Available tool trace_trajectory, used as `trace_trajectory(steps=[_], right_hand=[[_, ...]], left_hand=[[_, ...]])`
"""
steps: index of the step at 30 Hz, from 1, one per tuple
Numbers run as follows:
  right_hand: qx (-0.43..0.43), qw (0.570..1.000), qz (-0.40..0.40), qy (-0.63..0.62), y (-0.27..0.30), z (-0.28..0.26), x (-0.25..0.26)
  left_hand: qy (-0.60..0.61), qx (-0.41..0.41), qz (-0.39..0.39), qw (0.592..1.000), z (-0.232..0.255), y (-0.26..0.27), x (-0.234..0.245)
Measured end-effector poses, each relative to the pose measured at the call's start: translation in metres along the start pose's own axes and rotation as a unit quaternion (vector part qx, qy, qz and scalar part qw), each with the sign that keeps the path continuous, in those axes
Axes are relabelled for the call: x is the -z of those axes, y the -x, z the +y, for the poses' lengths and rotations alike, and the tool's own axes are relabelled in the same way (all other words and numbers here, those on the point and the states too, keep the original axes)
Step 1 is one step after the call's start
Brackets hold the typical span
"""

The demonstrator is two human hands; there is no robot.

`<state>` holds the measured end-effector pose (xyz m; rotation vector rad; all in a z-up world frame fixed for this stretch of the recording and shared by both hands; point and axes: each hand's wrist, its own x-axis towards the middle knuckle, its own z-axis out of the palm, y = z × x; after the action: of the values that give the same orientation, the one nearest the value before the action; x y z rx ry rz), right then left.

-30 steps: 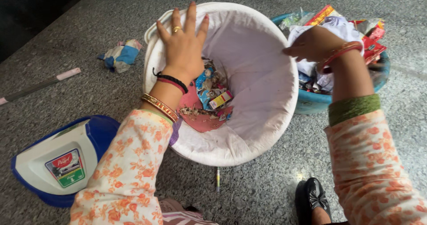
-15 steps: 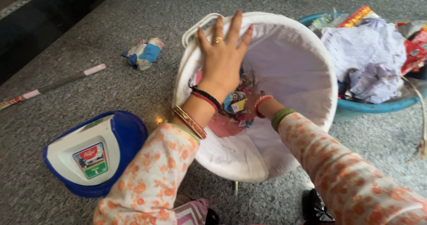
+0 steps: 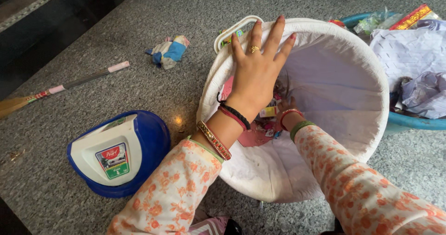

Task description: The person sorts items between two containers by hand, moving paper scraps and plastic packaging from one bin to another.

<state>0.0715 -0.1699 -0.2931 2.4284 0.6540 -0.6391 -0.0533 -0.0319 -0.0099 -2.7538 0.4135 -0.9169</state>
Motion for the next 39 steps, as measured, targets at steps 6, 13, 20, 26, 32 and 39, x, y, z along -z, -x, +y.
trace_trajectory(steps=[6,13,20,26,32,39], right_hand=[[0.026,1.0,-0.013,0.003,0.006,0.001,0.026],[0.189,0.977,0.046,0.092,-0.013,0.028,0.017],[0.172,0.981,0.06,-0.064,0.059,0.073,0.043],[0.184,0.96,0.11,-0.182,0.149,0.128,0.106],[0.075,0.943,0.18,-0.269,0.284,0.192,0.167],[-0.133,0.937,0.248,-0.207,0.349,0.263,0.16]], left_hand=[[-0.012,0.003,-0.001,1.0,-0.005,-0.002,-0.002],[0.003,0.026,-0.028,0.999,-0.019,-0.015,-0.011],[0.0,0.057,-0.052,0.997,-0.032,-0.022,-0.019],[-0.018,0.061,-0.053,0.997,-0.038,-0.024,-0.019],[-0.014,0.077,-0.1,0.992,-0.04,-0.027,-0.012],[-0.024,0.057,-0.069,0.996,-0.035,-0.027,-0.017]])
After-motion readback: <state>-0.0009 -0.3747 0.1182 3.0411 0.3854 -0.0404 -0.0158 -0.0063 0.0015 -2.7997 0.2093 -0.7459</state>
